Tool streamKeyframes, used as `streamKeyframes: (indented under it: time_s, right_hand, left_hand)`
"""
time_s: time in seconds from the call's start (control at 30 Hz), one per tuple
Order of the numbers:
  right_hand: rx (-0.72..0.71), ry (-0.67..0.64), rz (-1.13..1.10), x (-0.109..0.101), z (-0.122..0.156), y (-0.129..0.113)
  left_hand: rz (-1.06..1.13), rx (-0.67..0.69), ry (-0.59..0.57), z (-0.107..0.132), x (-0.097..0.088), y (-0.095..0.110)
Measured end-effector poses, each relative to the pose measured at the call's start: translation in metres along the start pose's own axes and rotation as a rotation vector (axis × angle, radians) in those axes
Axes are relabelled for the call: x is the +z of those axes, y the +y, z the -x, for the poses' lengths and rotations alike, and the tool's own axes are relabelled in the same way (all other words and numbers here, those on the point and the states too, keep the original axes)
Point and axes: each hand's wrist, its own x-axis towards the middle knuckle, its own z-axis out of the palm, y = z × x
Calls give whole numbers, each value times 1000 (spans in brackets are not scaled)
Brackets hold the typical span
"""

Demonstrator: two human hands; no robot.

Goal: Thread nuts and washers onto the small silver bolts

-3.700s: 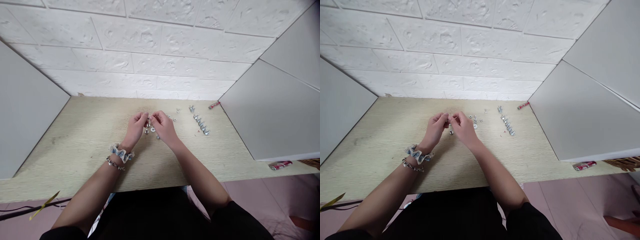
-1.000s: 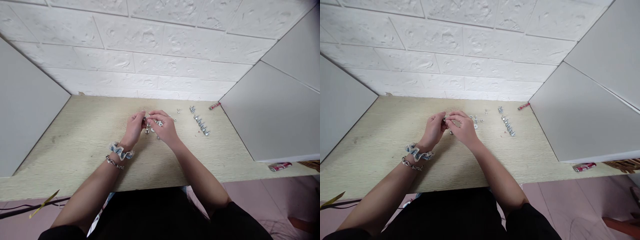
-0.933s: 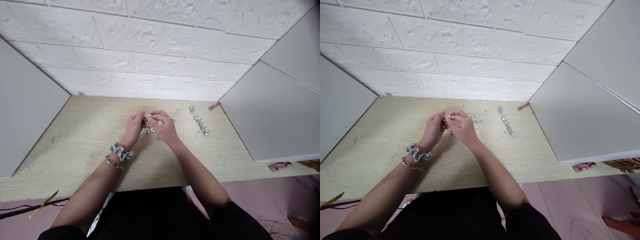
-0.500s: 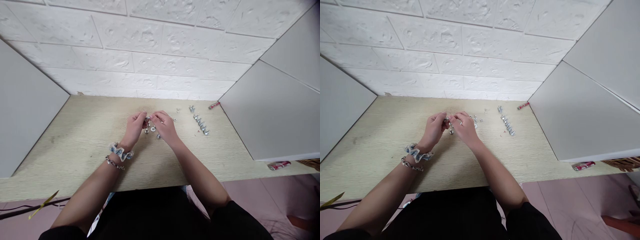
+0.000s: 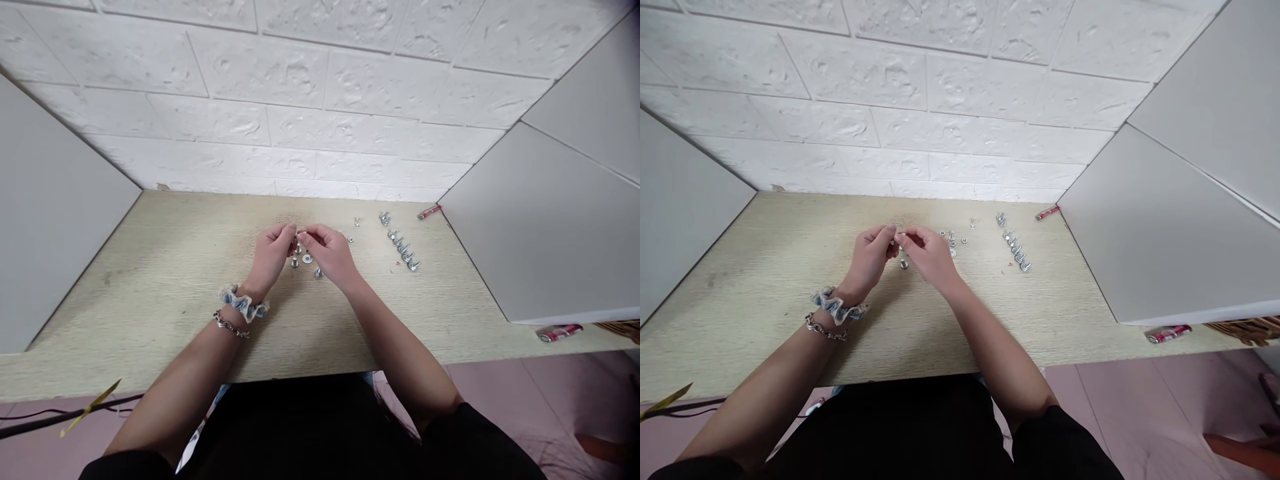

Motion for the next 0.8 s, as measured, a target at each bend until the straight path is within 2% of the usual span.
streamKeyframes:
  time_s: [0.1,0.27,0.53,0.67,0.8]
  right_hand:
    - [-28,13,9,1,0,2]
    - [-155,30,63,3,0,3]
    - [-328,98,88,4,1,-2]
    - [-307,90,89,3,2,-3]
    - [-242,45,0,2,3,-3]
  left_hand:
    - [56,-28,4,-2,-1,-3]
    - [130,-44,7,-3,-2,-6]
    - [202,-129,-15,-1,1,3]
    - [212,-159,-15,-1,1,4]
    - [230,-153,-10,0,2,4]
